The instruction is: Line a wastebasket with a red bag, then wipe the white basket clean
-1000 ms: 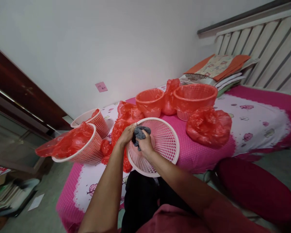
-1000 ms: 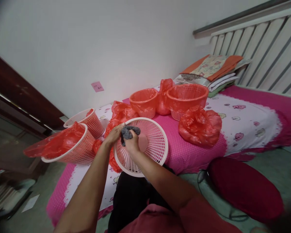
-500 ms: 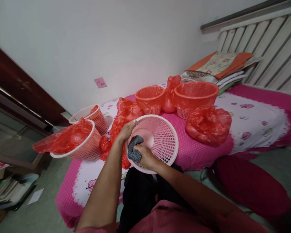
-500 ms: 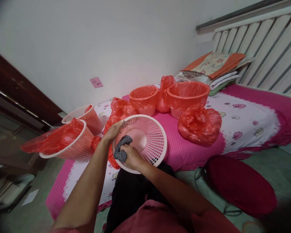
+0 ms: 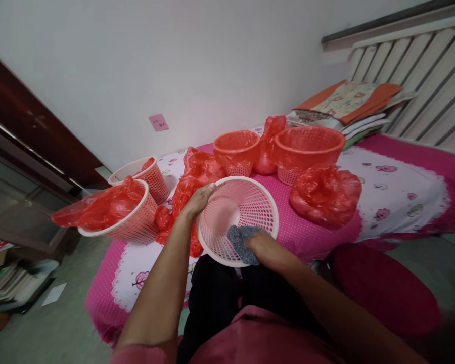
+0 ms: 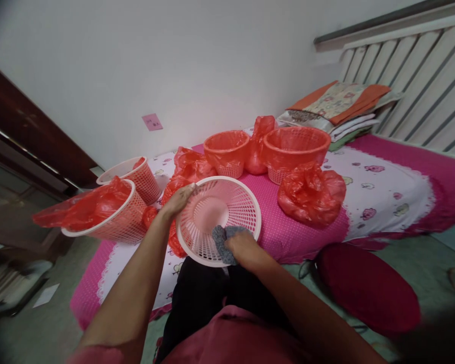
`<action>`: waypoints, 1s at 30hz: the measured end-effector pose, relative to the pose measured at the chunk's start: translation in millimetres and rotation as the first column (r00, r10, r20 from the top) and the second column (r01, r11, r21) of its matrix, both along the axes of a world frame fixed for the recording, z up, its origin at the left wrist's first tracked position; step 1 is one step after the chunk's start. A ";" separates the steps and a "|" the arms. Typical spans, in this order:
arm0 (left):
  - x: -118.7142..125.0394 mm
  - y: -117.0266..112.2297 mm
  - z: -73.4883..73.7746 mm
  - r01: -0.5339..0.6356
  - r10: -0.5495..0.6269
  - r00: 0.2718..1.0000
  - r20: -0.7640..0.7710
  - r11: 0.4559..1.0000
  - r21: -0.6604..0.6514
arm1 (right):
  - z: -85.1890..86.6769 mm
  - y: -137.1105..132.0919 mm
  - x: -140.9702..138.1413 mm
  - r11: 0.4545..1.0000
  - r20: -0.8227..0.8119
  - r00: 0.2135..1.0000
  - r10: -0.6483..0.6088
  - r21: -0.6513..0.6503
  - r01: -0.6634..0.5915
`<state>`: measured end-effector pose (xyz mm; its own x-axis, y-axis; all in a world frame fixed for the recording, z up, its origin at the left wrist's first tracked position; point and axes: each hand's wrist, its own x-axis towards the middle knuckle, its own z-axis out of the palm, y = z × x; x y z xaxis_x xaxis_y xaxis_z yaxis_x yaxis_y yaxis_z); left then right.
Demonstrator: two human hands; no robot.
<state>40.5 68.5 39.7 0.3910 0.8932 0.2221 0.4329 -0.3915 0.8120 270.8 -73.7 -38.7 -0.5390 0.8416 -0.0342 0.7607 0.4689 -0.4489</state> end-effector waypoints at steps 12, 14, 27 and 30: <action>8.5 -3.0 2.2 0.004 -0.005 1.000 0.011 1.000 0.022 | 41.8 55.6 10.2 0.861 -0.456 0.837 -0.303 0.246 0.446; 7.1 -5.6 3.1 0.006 -0.007 1.000 0.012 1.000 0.028 | 36.3 60.9 6.6 0.872 -0.545 0.797 -0.260 0.223 0.437; 18.3 0.1 3.1 -0.014 0.014 1.000 0.017 1.000 -0.017 | -27.7 -3.2 -78.9 0.982 -0.658 0.736 0.160 0.181 -0.051; 12.7 -0.2 6.1 0.000 0.000 1.000 0.002 1.000 -0.026 | -43.6 -17.3 -52.8 0.979 -0.367 0.911 0.189 0.143 -0.146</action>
